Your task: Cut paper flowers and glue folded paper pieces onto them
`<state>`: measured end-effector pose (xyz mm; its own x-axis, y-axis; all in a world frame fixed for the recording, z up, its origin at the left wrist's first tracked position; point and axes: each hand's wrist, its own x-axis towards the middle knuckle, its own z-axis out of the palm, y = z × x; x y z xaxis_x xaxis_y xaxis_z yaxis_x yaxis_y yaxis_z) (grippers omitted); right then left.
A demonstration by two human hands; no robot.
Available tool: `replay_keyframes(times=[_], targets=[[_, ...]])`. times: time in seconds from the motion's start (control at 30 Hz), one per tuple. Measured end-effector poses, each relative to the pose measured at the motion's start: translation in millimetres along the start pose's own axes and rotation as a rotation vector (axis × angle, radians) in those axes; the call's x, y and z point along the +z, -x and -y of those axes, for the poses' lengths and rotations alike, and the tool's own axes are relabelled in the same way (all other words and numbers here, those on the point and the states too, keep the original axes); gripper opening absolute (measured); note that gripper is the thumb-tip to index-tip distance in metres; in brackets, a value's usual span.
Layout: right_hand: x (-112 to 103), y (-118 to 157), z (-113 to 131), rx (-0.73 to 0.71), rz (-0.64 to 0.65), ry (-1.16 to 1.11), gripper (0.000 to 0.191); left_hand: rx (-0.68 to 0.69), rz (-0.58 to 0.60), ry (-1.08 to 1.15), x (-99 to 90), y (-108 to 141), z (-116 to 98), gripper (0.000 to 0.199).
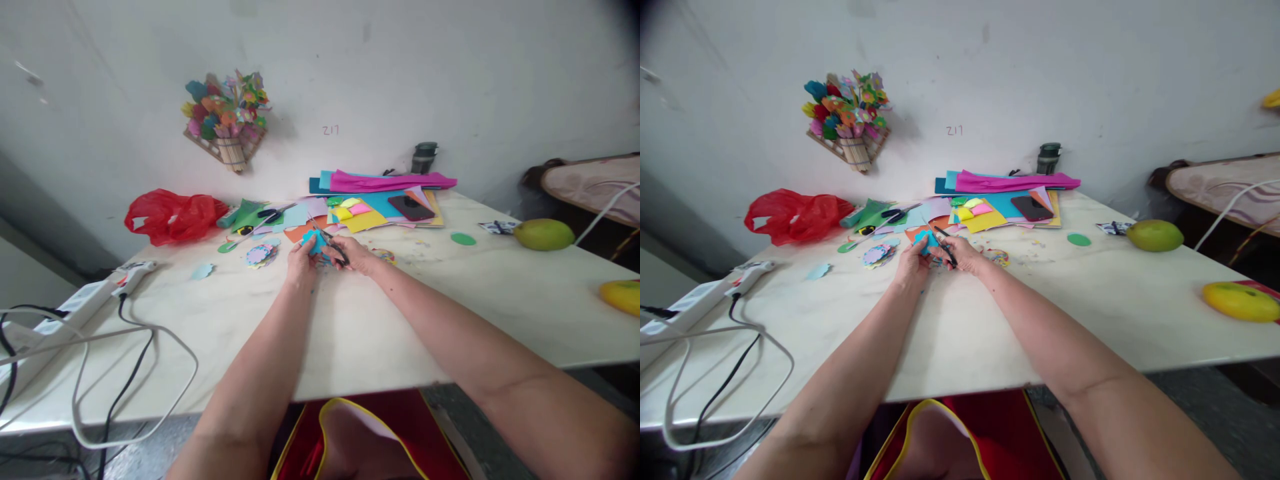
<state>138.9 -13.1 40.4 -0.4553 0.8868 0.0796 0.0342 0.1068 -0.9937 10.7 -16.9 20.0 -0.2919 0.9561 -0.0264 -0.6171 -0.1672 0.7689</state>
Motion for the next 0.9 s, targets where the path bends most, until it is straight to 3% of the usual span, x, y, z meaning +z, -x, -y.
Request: replay_keyframes(times=[0.2, 0.47, 0.7, 0.9], targets=[[1, 2, 3, 0.017, -0.014, -0.017, 0.023, 0.018, 0.028, -0.001, -2.0, -1, 1, 0.023], [-12, -3, -8, -0.035, 0.055, 0.014, 0.030, 0.095, 0.130, -0.176, -11.2, -6, -3, 0.036], [-21, 0, -1, -0.037, 0.048, 0.073, 0.031, 0.054, 0.264, -0.280, -15.4, -8, -6, 0.037], [-30, -5, -10, -0.085, 0.139, 0.113, 0.030, 0.023, 0.356, -0.259, -15.3, -6, -7, 0.033]])
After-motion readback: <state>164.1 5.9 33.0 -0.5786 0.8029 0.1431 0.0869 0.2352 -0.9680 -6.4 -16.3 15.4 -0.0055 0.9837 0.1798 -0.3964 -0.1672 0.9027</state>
